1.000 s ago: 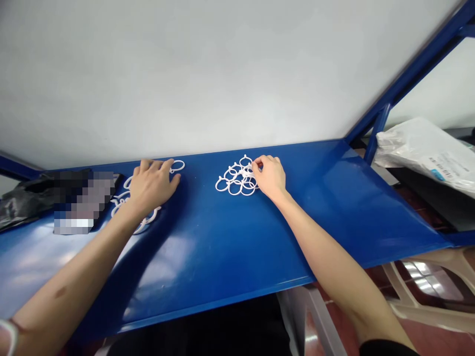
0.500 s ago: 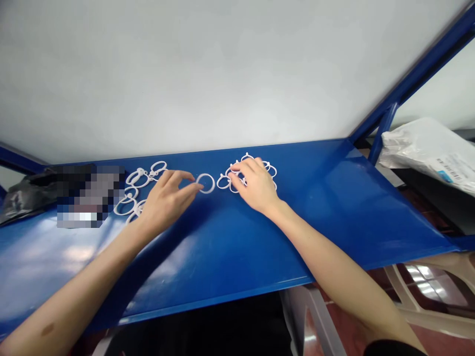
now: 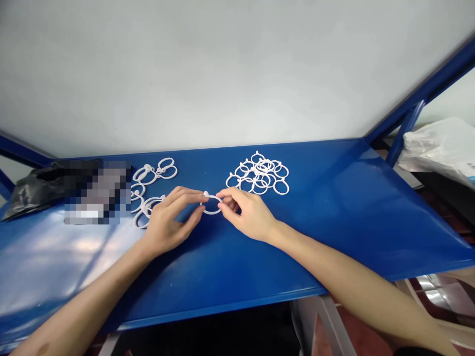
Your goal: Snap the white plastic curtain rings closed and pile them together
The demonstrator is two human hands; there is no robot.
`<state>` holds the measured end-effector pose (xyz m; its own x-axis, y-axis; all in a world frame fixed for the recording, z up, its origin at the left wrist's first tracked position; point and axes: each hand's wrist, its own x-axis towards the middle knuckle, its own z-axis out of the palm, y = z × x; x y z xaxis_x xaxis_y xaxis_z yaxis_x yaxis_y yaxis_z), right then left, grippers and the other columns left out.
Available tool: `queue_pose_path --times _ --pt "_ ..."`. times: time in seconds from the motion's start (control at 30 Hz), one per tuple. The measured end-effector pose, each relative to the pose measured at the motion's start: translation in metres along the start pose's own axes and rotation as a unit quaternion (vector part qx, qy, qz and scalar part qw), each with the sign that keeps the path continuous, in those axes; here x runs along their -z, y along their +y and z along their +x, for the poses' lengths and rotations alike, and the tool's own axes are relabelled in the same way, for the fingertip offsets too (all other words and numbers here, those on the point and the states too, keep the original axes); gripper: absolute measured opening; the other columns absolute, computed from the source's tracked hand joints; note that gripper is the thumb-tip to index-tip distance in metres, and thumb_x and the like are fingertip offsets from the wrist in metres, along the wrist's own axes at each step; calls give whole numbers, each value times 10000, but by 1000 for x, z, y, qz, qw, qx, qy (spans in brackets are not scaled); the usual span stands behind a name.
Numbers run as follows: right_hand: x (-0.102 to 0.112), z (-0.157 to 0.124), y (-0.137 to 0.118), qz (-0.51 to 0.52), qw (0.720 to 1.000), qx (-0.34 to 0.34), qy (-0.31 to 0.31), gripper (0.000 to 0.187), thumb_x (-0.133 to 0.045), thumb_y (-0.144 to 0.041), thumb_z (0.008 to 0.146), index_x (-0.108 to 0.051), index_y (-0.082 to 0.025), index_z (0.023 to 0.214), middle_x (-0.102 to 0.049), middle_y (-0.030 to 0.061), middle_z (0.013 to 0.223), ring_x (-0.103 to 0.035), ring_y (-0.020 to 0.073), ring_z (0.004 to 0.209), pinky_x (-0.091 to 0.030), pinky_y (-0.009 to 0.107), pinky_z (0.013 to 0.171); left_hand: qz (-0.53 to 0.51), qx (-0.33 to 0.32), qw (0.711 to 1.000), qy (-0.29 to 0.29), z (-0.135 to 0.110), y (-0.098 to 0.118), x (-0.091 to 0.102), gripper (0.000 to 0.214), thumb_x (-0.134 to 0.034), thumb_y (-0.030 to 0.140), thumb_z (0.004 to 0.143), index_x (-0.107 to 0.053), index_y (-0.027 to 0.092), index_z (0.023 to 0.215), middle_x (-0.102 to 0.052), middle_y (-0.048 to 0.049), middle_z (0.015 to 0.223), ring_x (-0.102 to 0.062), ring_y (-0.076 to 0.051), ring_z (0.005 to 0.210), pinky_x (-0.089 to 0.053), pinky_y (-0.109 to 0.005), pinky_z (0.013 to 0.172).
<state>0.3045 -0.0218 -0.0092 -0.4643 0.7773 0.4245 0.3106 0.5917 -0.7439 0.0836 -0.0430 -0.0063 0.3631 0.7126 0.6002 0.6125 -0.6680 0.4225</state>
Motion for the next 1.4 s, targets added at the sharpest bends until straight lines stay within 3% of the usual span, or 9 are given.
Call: queue_pose_path --times 0.13,0.3,0.57,0.7,0.97,1.07,1.17,1.3,1.4 --pt "0 -3 -1 -23 999 33 7 193 -571 -222 985 -606 -208 1175 -706 -5 854 -676 121 723 -582 258 695 -56 137 988 49 -2 9 -5 209 -664 224 932 -576 221 1122 -762 -11 948 -740 -138 824 -581 -241 723" --pt "-1 -4 0 -48 996 75 20 223 -578 -191 988 -612 -191 1208 -724 17 915 -683 116 749 -585 253 706 -163 234 958 7 -1 9 -3 165 -662 337 947 -663 219 1062 -795 -21 952 -773 -179 888 -609 -259 779" --pt "-1 -3 -1 -99 984 146 22 117 -564 -168 1012 -663 -172 1074 -736 49 922 -682 147 811 -585 295 741 -168 205 964 -8 0 16 -6 38 -648 226 946 -683 215 937 -796 17 882 -767 -144 791 -576 -199 696" --pt "-2 -6 -3 -114 977 178 12 128 -546 -145 1016 -667 -159 1057 -736 63 913 -672 160 823 -584 310 743 -141 167 976 3 -5 18 -10 78 -636 144 934 -659 214 909 -786 25 855 -752 -127 763 -553 -186 674" --pt "-2 -8 -1 -151 972 181 -24 166 -507 -155 1032 -665 -151 1085 -728 62 883 -654 164 777 -570 313 695 -65 95 993 -16 -7 16 -13 86 -596 157 961 -635 214 908 -747 14 836 -713 -136 766 -545 -228 709" --pt "1 -1 3 -210 960 183 -16 175 -513 -174 1031 -679 -158 1087 -743 60 918 -674 174 834 -573 319 746 -20 80 995 -55 -2 6 -8 105 -591 293 991 -657 214 971 -748 -20 902 -699 -167 828 -555 -277 751" --pt "9 5 7 -291 941 174 4 182 -525 -194 1029 -701 -168 1065 -743 63 974 -670 187 898 -558 323 785 94 72 991 -58 1 -13 1 280 -570 438 992 -675 206 1111 -757 -83 1032 -665 -251 979 -547 -396 872" --pt "31 9 14 -410 906 104 12 213 -510 -212 1032 -721 -180 1035 -720 87 1015 -632 215 899 -509 319 669 259 135 956 -31 1 -44 12 443 -498 454 1005 -614 146 1302 -639 -191 1364 -521 -394 1277 -439 -576 1034" --pt "51 11 18 -473 880 45 -3 233 -491 -198 1030 -718 -194 1083 -711 102 1014 -594 251 921 -487 350 675 328 184 925 -52 -3 -62 18 465 -464 417 1001 -582 120 1339 -636 -221 1348 -501 -438 1281 -431 -596 994"
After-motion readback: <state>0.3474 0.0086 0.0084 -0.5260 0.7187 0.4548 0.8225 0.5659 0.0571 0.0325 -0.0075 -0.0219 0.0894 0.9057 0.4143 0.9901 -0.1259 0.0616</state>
